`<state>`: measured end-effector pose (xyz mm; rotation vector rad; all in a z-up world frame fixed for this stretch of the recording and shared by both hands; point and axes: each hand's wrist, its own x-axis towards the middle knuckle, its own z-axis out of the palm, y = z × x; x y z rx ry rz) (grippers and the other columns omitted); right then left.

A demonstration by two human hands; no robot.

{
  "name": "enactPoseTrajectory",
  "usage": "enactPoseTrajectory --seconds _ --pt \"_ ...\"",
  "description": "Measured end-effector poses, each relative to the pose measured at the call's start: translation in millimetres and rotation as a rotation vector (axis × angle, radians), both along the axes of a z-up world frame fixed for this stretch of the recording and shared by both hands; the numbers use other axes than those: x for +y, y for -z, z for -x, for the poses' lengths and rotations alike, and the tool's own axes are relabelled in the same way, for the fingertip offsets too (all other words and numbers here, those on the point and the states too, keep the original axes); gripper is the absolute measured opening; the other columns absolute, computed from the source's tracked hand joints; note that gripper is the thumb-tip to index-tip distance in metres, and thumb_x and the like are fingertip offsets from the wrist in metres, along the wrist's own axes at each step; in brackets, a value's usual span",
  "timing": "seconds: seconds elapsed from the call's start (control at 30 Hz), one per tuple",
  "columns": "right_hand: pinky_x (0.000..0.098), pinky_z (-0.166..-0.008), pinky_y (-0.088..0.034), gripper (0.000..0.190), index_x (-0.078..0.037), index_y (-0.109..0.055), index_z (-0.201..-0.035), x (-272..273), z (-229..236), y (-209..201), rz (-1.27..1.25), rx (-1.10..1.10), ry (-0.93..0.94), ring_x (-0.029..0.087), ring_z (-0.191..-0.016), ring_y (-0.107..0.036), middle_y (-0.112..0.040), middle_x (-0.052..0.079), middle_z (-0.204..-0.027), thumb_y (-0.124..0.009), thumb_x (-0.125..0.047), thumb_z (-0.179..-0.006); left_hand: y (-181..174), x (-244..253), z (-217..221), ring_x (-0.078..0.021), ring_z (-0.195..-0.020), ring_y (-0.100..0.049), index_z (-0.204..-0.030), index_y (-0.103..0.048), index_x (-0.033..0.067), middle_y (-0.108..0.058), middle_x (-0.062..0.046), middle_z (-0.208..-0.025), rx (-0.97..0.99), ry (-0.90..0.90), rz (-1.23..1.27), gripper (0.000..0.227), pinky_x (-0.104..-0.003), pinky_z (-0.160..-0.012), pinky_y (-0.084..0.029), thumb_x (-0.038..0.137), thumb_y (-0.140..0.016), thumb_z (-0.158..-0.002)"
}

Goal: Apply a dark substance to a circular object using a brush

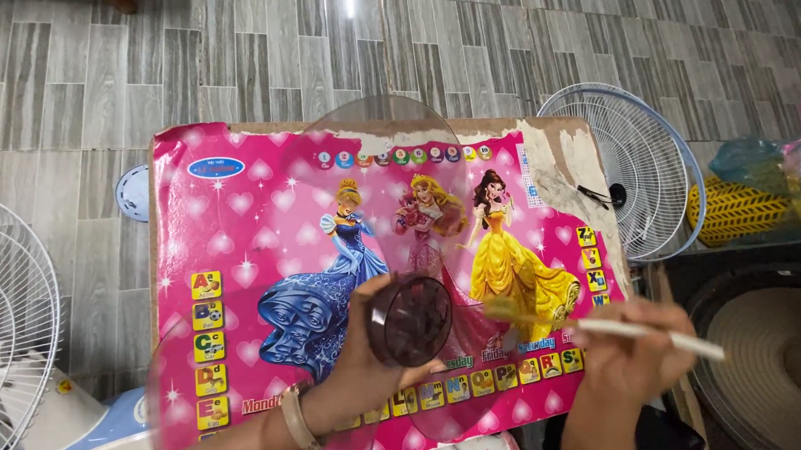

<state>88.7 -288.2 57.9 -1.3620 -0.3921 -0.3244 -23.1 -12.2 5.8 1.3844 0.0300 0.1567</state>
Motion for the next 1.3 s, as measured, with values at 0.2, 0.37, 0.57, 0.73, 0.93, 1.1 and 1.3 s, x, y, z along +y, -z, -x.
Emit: enactPoseTrajectory --seconds 0.2,0.37,0.57,0.73,0.93,1.1,1.3 --pt "0.0133 -0.052 -0.043 0.035 -0.022 -0.057 -0.102 12 51 -7 -0.01 -0.142 0.122 -0.001 -0.057 -0.052 -0.053 -0.009 -0.076 -0.077 -0.05 -0.095 -16 -6 4 -0.0387 -0.143 -0.053 -0.143 -0.026 0.0164 -0.041 -0.018 -0.15 -0.37 -0.13 0.014 0.098 -0.047 -0.117 -0.048 0.012 -0.094 -0.074" --pt "0.0167 -0.044 -0.034 0.028 -0.019 -0.058 -0.09 28 71 -10 0.0 -0.175 0.111 0.0 -0.05 -0.041 -0.05 -0.007 -0.073 -0.065 -0.042 -0.104 -33 2 8 -0.0395 -0.134 -0.059 -0.141 -0.032 0.0282 -0.046 -0.022 -0.149 -0.53 -0.136 -0.061 0.094 -0.046 -0.106 -0.059 0.002 -0.093 -0.076" --pt "0.0303 -0.073 -0.067 0.024 -0.017 -0.062 -0.109 -31 73 -19 0.574 -0.43 -0.452 0.014 -0.08 -0.08 -0.071 0.0 -0.091 -0.073 -0.021 -0.088 -30 -1 30 -0.0429 -0.084 -0.07 -0.143 -0.059 0.002 -0.067 -0.033 -0.113 0.546 0.111 1.063 0.069 -0.044 -0.055 -0.06 0.018 -0.076 -0.078" --pt "0.0256 -0.076 -0.065 0.01 -0.01 -0.072 -0.097 -75 97 20 0.952 -0.507 -0.613 0.013 -0.086 -0.08 -0.08 0.001 -0.103 -0.071 -0.019 -0.092 12 5 36 -0.0442 -0.125 -0.061 -0.154 -0.038 -0.0065 -0.058 -0.033 -0.138 0.0 0.477 0.945 0.089 -0.051 -0.101 -0.053 0.03 -0.079 -0.085" --pt "0.0185 -0.074 -0.067 0.014 -0.013 -0.069 -0.095 -50 92 -6 0.968 -0.597 -0.449 0.007 -0.081 -0.078 -0.078 -0.004 -0.105 -0.079 -0.014 -0.085 22 -2 37 -0.0485 -0.13 -0.056 -0.154 -0.039 -0.0006 -0.05 -0.032 -0.147 0.018 0.413 1.183 0.083 -0.061 -0.097 -0.056 0.026 -0.078 -0.086" --pt "0.0276 -0.067 -0.066 0.023 -0.013 -0.062 -0.073 -22 82 -18 0.825 -0.404 -0.544 0.016 -0.069 -0.078 -0.077 0.005 -0.078 -0.06 -0.018 -0.095 43 0 32 -0.048 -0.134 -0.053 -0.151 -0.04 -0.0083 -0.048 -0.038 -0.148 -0.025 0.308 1.208 0.079 -0.062 -0.111 -0.044 0.022 -0.069 -0.085" --pt "0.0339 -0.068 -0.068 0.015 -0.005 -0.066 -0.103 -8 73 -26 0.594 -0.577 -0.542 0.021 -0.076 -0.08 -0.079 0.011 -0.09 -0.067 -0.018 -0.095 61 1 32 -0.0512 -0.129 -0.057 -0.153 -0.036 -0.0053 -0.048 -0.039 -0.146 -0.04 0.385 1.106 0.084 -0.064 -0.107 -0.047 0.03 -0.072 -0.086"
